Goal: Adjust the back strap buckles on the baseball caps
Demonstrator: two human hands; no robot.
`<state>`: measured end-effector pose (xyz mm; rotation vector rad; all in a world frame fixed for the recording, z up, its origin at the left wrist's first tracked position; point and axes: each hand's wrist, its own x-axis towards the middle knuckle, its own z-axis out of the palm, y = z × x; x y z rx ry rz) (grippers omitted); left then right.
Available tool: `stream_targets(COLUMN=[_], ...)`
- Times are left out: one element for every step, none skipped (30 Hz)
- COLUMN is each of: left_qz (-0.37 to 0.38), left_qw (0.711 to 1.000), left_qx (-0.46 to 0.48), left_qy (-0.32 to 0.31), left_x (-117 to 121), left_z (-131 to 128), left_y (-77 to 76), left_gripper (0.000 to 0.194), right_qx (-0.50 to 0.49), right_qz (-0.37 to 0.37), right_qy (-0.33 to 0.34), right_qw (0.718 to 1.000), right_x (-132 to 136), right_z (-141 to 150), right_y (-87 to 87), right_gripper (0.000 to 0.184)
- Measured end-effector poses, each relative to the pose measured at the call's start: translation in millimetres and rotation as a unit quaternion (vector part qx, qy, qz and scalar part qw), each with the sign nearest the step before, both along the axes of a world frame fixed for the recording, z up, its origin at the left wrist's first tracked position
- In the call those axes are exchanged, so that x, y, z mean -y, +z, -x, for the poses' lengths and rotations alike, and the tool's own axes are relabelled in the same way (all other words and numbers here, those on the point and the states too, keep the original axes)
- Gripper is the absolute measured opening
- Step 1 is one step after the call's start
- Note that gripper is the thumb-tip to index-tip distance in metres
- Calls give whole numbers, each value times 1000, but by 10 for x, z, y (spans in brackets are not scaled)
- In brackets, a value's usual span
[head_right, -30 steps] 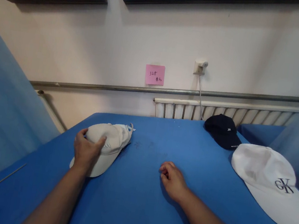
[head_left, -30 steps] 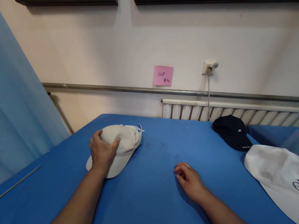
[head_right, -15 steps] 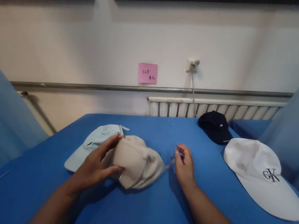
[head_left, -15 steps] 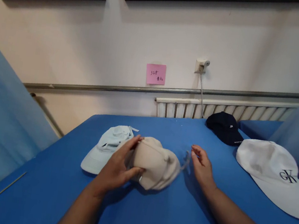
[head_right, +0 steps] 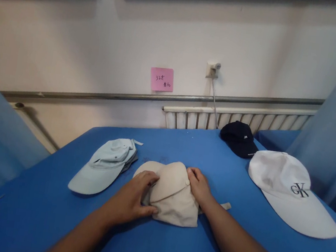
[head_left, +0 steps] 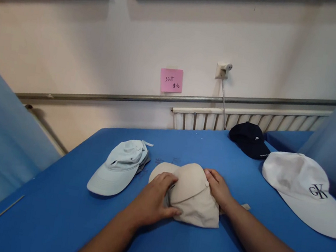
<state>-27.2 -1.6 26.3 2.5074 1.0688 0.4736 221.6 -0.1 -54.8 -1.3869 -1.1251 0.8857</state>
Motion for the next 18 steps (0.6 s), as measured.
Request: stream_targets(left_qz=[-26,-53,-77,-102,-125,-144,-159,-166,-163,-149,-126,-103,-85,-74,-75,-85,-98,-113], left_qw=[1000,999,997,994,990,986,981,976,973,972,973,973,972,969,966,964,968,973], left_qx=[0,3,8,15,22,29,37,49,65,84,104,126,152,176,199,216,210,193], left_qy=[-1,5,17,34,55,79,106,132,151,162,164,163,161,154,147,131,95,57], left_x=[7,-4,-34,-83,-148,-224,-306,-386,-458,-514,-550,-560,-544,-503,-440,-361,-275,-191], left_z=[-35,-67,-94,-113,-124,-125,-118,-104,-86,-64,-43,-25,-12,-6,-10,-23,-45,-74], left_y=[-52,-114,-182,-248,-309,-363,-409,-447,-480,-507,-527,-539,-540,-529,-507,-476,-440,-404], left_gripper=[69,68,64,58,52,47,43,39,36,35,35,34,34,34,35,37,41,50], right_qx=[-28,-63,-98,-127,-148,-160,-162,-158,-149,-132,-112,-89,-69,-51,-36,-20,-1,21], right_qz=[9,13,12,5,-7,-24,-44,-63,-81,-96,-108,-117,-127,-138,-151,-165,-181,-197], right_qy=[8,14,16,18,22,32,44,54,64,75,92,117,136,146,146,133,114,94], right_qw=[1000,998,995,992,989,986,985,984,984,984,984,982,980,978,977,977,977,976], right_x=[3,10,20,35,54,77,106,139,176,214,252,287,316,338,350,353,347,334], right_z=[0,8,26,54,92,139,194,253,313,370,419,457,482,493,491,477,455,428], right_y=[12,27,43,59,73,83,86,83,74,60,45,31,21,17,21,30,45,61], right_gripper=[42,42,42,40,39,37,36,35,34,33,30,26,24,24,27,30,33,34])
